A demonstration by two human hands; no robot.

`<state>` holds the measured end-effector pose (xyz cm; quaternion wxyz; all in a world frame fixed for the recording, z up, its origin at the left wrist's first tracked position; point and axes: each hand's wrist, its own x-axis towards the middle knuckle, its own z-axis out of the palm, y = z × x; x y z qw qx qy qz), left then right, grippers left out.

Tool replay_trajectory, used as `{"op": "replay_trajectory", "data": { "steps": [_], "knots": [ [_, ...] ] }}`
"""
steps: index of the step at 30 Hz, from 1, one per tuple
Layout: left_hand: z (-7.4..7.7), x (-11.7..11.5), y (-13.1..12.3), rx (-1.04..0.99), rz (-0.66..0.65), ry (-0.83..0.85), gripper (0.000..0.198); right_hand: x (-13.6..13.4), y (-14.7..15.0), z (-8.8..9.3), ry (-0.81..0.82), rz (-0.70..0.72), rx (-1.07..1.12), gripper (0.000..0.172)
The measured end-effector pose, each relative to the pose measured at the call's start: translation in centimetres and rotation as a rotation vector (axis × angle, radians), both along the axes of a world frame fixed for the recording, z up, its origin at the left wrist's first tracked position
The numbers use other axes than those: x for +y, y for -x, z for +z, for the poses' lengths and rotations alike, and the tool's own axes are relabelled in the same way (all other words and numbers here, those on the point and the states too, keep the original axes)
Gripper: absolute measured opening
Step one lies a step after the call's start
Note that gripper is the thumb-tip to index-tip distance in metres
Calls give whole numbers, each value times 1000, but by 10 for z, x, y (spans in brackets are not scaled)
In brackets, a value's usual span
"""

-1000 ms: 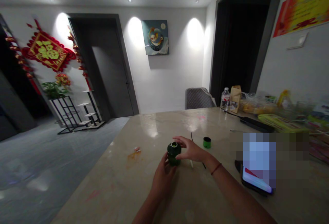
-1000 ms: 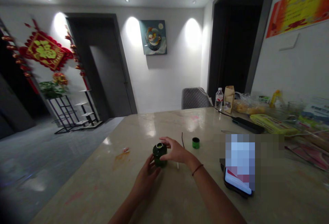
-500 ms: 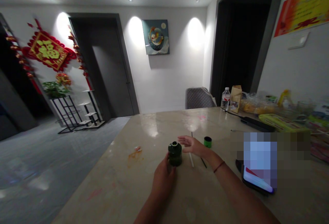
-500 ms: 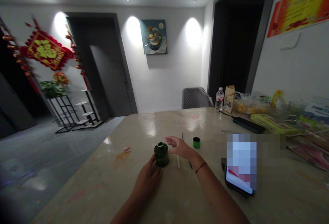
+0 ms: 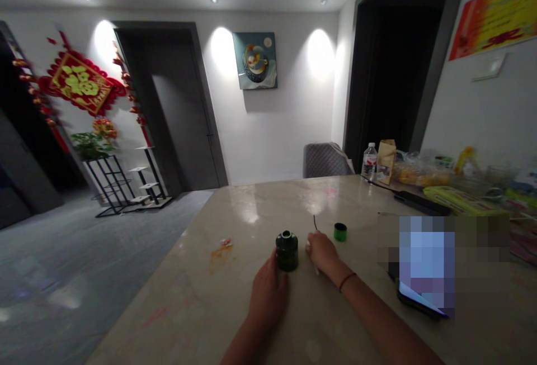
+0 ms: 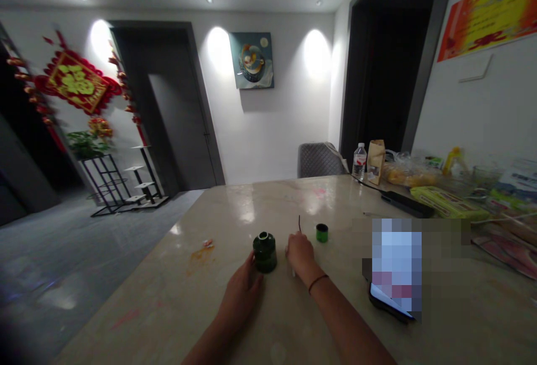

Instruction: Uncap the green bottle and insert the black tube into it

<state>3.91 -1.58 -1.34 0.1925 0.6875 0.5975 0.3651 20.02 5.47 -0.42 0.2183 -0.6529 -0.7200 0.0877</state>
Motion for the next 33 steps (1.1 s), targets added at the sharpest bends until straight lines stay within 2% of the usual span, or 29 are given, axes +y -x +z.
{"op": "replay_trajectory", "data": {
  "steps": [4,8,12,14,17,20,25,33],
  "knots": [
    [1,-1,0,-11,7,7,59,5,-3,5,11,6,60,13],
    [0,-1,0,6,5,18,59,14,-11,25,-67,-17,185,12],
    [1,-1,0,19,-1,29,57,17,-21,52,-304,-56,624,16],
    [2,-2,-1,26,-5,33,57,16,-26,62,-350,-25,843,23],
    [6,-3,-2,18,4,44,58,14,-31,70,-328,-3,1121,30],
    [8,-4,-3,10,15,53,58,12,-31,73,-255,5,1286,31],
    [9,-4,-4,68,15,82,58,10,-25,73,-177,67,1335,31],
    [7,-2,-3,109,15,93,60,11,-11,64,-276,102,1171,25]
  ]
}}
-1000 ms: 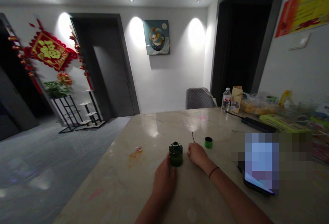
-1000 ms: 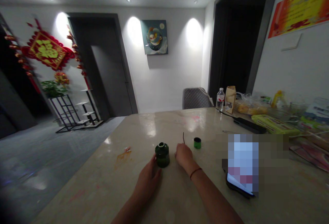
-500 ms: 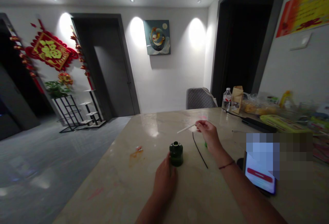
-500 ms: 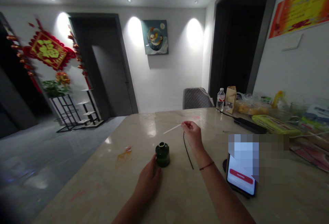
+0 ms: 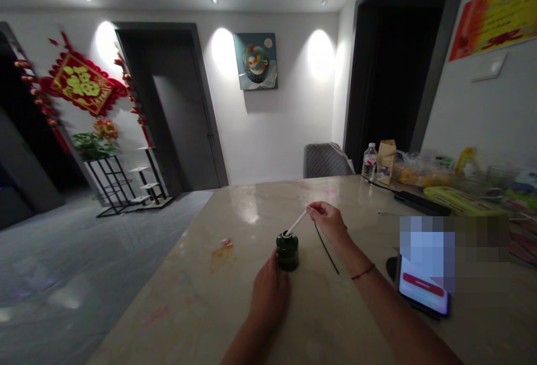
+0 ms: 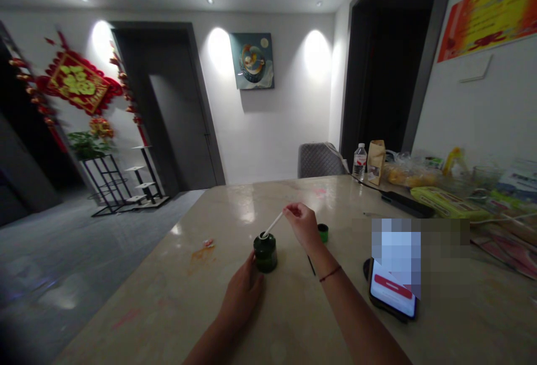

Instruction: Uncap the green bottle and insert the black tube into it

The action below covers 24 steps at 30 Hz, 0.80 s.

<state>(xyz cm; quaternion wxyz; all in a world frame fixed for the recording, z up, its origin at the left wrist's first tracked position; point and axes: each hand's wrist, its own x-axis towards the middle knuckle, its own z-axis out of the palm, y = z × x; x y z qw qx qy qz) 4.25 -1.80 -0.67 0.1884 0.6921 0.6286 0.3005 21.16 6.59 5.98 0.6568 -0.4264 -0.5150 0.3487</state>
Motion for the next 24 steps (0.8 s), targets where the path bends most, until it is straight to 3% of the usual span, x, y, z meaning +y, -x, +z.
{"op": "replay_trajectory", "data": {
  "steps": [9,16,24],
  "knots": [
    [-3,1,2,-3,-11,-31,61,-15,31,-11,-15,58,-256,16],
    [-5,1,2,-3,-13,-39,61,-16,34,-18,-125,61,-476,10],
    [-3,1,2,-13,-15,-33,63,-16,36,-22,-109,117,-421,15]
  ]
}}
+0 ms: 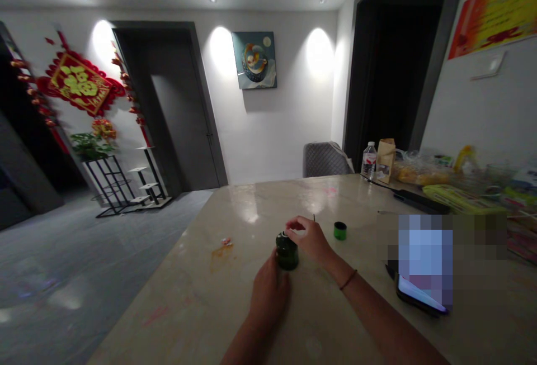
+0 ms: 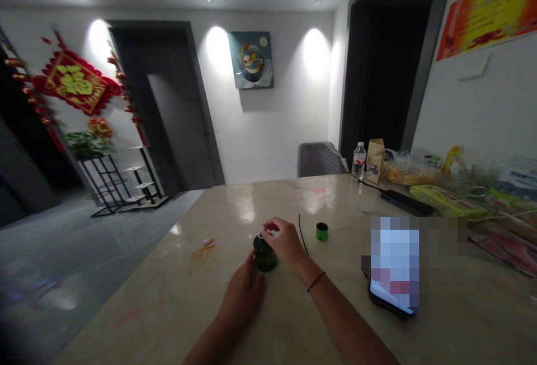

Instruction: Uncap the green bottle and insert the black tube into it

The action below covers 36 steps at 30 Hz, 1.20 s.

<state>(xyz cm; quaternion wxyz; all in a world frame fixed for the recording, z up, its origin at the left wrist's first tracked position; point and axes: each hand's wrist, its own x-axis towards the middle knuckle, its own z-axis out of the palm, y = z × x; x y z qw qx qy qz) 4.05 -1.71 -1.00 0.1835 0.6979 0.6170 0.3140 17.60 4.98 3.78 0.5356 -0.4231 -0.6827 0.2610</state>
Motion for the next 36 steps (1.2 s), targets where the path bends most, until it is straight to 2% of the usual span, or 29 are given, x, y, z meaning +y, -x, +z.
{"op": "replay_trajectory", "data": {
  "steps": [4,6,9,12,18,27,32,36],
  "knots": [
    [-1,0,0,9,0,-7,61,10,-9,-3,37,-94,42,20],
    [-2,1,0,14,9,-8,60,16,-20,-5,75,-184,-41,19],
    [-4,2,1,22,21,0,60,23,-41,-10,170,-365,-380,19],
    [-5,2,1,27,33,15,60,24,-57,-21,274,-431,-697,18],
    [-3,1,0,23,20,16,59,21,-61,-39,379,-432,-790,12],
    [-1,1,-1,40,23,26,60,17,-52,-36,350,-414,-705,16],
    [0,0,-1,31,16,33,68,17,-49,-31,377,-273,-595,5],
    [1,0,-1,15,5,36,70,19,-51,-16,424,-96,-453,15]
  ]
}}
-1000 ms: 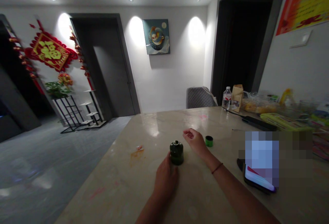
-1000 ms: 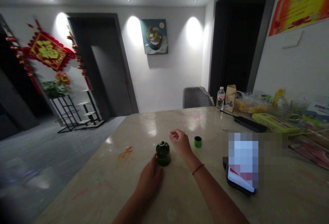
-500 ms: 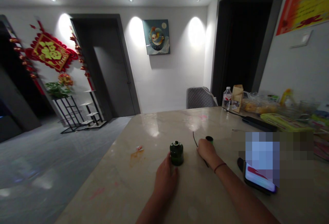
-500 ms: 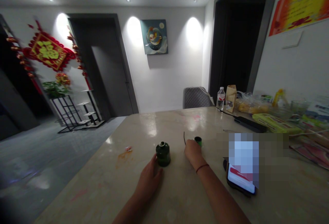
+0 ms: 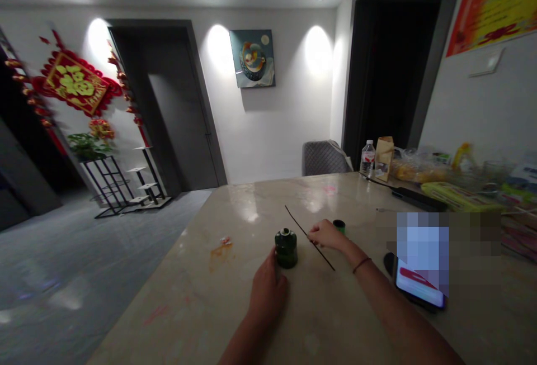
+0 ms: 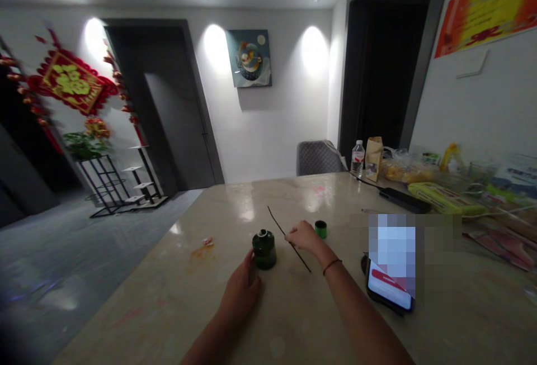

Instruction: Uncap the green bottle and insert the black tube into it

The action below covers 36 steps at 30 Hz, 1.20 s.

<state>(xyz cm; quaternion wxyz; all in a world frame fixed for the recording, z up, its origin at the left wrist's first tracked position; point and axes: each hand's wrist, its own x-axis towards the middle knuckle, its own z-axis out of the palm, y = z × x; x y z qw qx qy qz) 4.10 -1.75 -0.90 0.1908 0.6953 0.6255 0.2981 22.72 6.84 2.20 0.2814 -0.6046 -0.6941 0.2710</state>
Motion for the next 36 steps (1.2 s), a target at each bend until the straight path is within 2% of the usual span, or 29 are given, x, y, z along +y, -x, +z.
{"op": "replay_trajectory", "data": {
  "steps": [1,6,10,15,22,36],
  "knots": [
    [1,0,0,-4,1,6,69,0,-1,5,21,31,95,16],
    [6,-2,-2,6,24,44,67,-6,-1,32,102,142,868,18],
    [7,-3,-3,11,29,51,65,-13,7,50,-43,100,1026,25],
    [7,-2,-4,5,46,65,63,-18,17,61,-286,-55,1032,19],
    [2,-2,-2,6,29,25,61,-15,24,51,-458,-103,969,21],
    [1,-2,-2,29,19,3,61,-19,40,38,-494,-16,787,13]
  ]
}}
